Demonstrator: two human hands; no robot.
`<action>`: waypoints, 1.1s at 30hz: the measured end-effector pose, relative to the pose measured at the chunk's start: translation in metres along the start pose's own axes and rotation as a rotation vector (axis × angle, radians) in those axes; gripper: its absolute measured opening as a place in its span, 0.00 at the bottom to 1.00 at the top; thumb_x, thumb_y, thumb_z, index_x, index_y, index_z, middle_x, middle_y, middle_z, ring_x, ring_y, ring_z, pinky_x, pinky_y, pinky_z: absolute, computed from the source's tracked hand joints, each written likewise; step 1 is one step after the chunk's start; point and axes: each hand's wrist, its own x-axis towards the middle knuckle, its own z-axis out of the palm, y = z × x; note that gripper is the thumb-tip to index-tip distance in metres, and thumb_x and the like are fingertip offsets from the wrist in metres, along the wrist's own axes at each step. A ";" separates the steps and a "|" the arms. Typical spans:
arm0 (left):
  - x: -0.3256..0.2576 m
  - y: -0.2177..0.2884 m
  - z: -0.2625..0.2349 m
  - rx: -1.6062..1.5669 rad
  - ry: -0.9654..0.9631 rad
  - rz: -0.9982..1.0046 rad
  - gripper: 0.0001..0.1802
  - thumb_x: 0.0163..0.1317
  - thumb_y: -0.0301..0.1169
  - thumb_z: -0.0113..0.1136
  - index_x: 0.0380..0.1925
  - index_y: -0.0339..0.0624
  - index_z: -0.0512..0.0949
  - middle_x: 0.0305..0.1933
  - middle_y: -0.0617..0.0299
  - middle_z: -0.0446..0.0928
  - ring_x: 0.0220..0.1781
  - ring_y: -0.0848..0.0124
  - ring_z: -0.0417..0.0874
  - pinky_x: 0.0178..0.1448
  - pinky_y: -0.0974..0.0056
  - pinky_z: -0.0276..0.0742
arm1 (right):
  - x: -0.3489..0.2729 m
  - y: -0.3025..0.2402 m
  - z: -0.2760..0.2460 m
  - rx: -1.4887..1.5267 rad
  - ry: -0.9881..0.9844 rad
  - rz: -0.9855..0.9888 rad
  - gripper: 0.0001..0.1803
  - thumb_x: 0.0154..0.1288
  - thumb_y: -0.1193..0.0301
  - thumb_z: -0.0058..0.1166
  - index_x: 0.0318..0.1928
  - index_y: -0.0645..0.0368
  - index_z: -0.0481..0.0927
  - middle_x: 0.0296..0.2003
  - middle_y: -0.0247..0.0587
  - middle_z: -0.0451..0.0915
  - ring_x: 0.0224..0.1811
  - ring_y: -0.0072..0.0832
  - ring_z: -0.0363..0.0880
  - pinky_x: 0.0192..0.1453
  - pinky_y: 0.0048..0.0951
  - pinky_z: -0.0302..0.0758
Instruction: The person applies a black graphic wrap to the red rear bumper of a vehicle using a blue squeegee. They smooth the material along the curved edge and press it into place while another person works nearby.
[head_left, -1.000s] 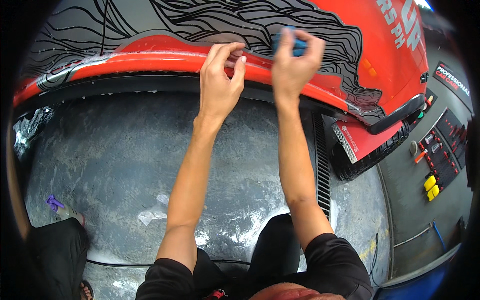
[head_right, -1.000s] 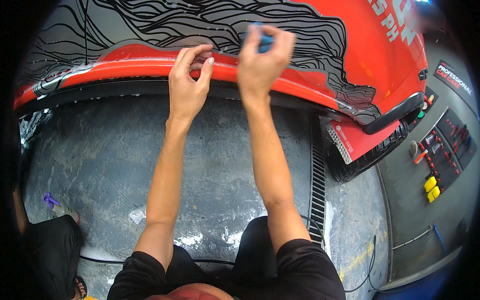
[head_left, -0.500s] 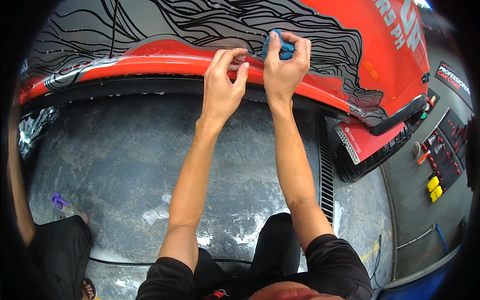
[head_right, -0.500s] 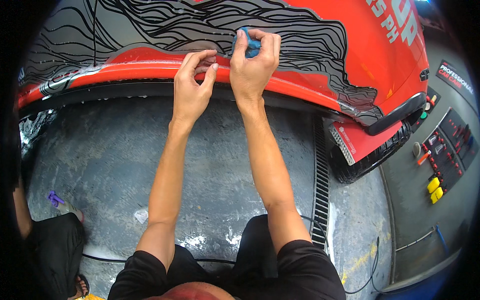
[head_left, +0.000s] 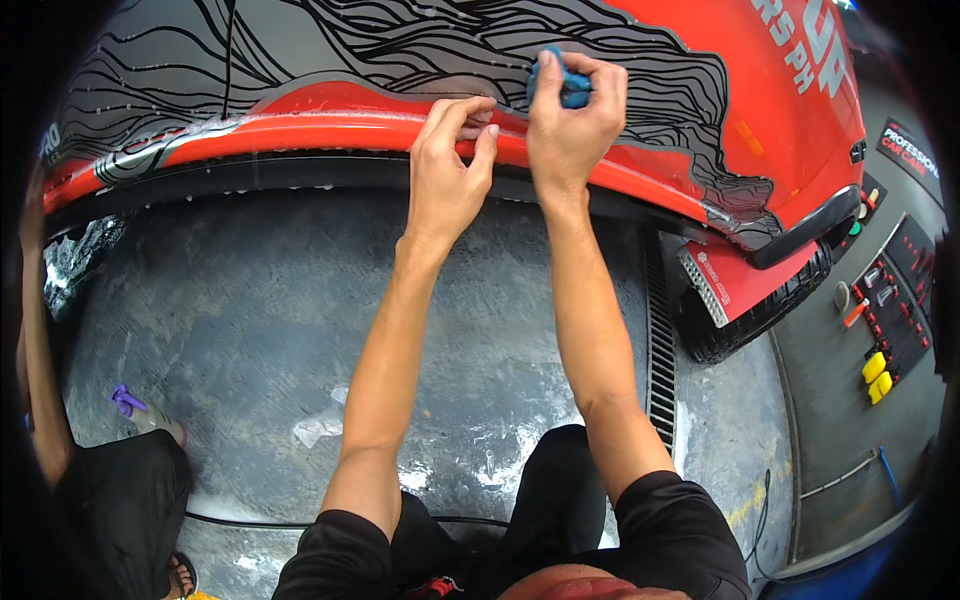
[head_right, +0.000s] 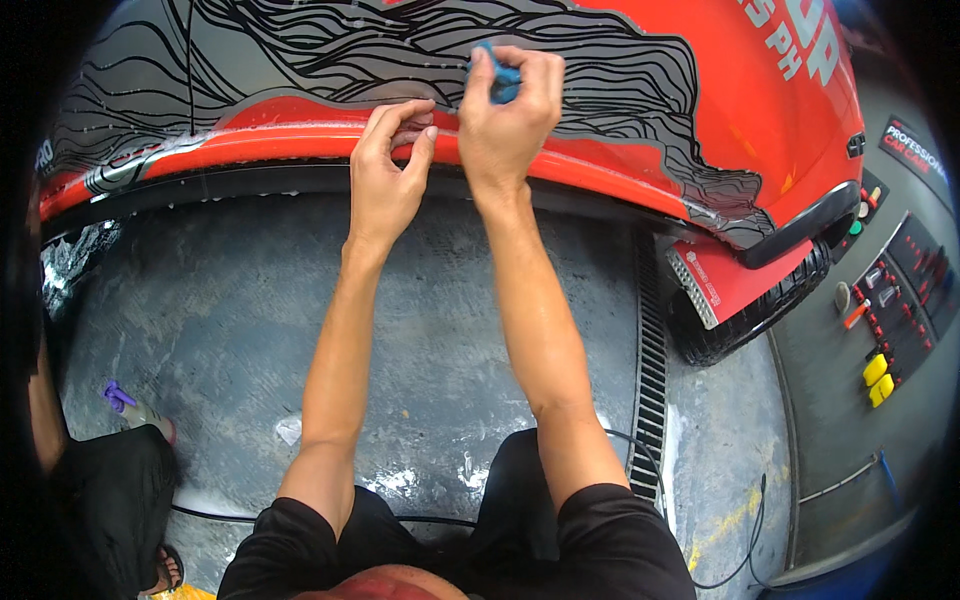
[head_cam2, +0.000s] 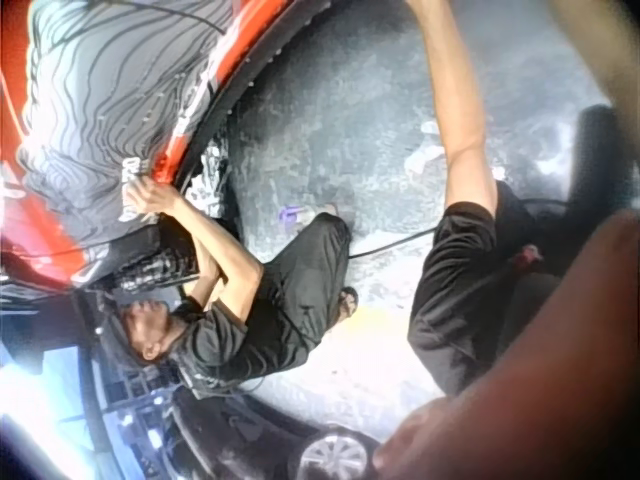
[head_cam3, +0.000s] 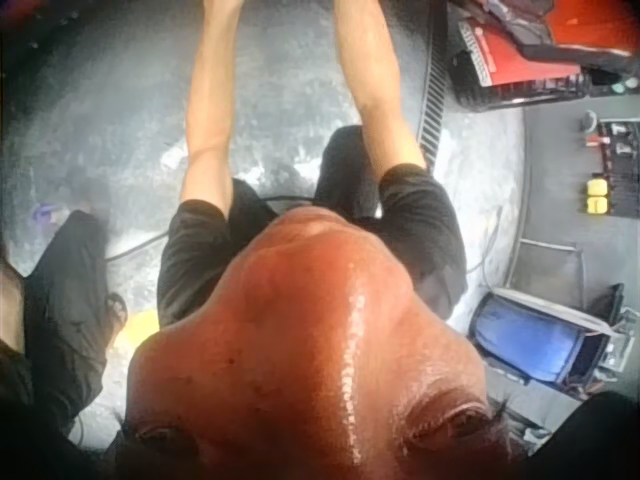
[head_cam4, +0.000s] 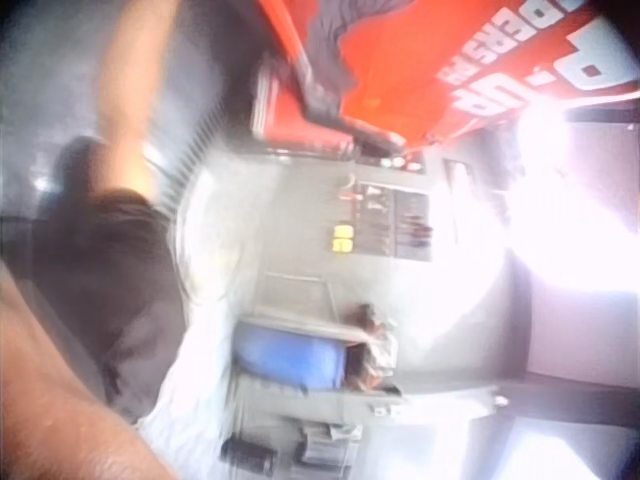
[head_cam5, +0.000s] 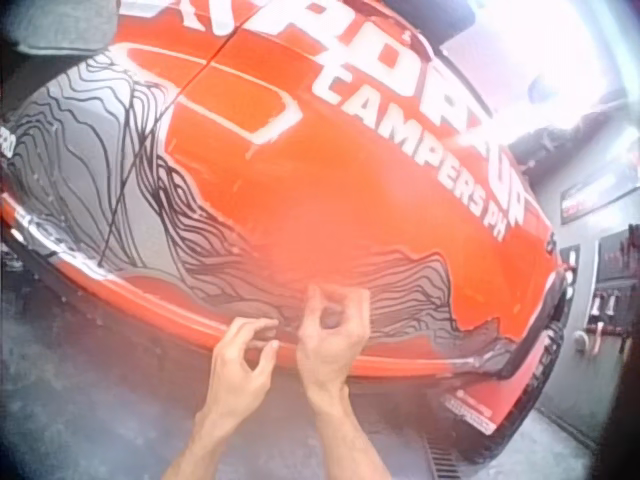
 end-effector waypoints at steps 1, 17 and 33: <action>0.000 0.000 0.000 0.006 0.003 0.003 0.15 0.72 0.19 0.65 0.57 0.31 0.84 0.53 0.54 0.84 0.55 0.66 0.89 0.60 0.64 0.86 | 0.007 0.007 -0.005 -0.070 0.049 0.013 0.10 0.70 0.73 0.70 0.39 0.66 0.82 0.38 0.43 0.77 0.39 0.36 0.79 0.43 0.37 0.76; 0.004 0.003 -0.013 0.086 0.039 0.062 0.14 0.72 0.20 0.66 0.56 0.33 0.84 0.54 0.54 0.83 0.54 0.66 0.89 0.60 0.63 0.85 | 0.019 0.000 -0.001 0.176 0.166 0.311 0.12 0.67 0.69 0.75 0.37 0.63 0.86 0.35 0.40 0.82 0.36 0.32 0.81 0.41 0.34 0.77; 0.137 0.092 -0.102 0.521 0.158 0.557 0.14 0.71 0.20 0.66 0.55 0.37 0.86 0.58 0.57 0.83 0.54 0.68 0.82 0.58 0.63 0.79 | 0.011 -0.044 0.034 0.114 0.297 0.519 0.09 0.67 0.75 0.73 0.39 0.63 0.84 0.38 0.43 0.81 0.42 0.37 0.81 0.48 0.37 0.78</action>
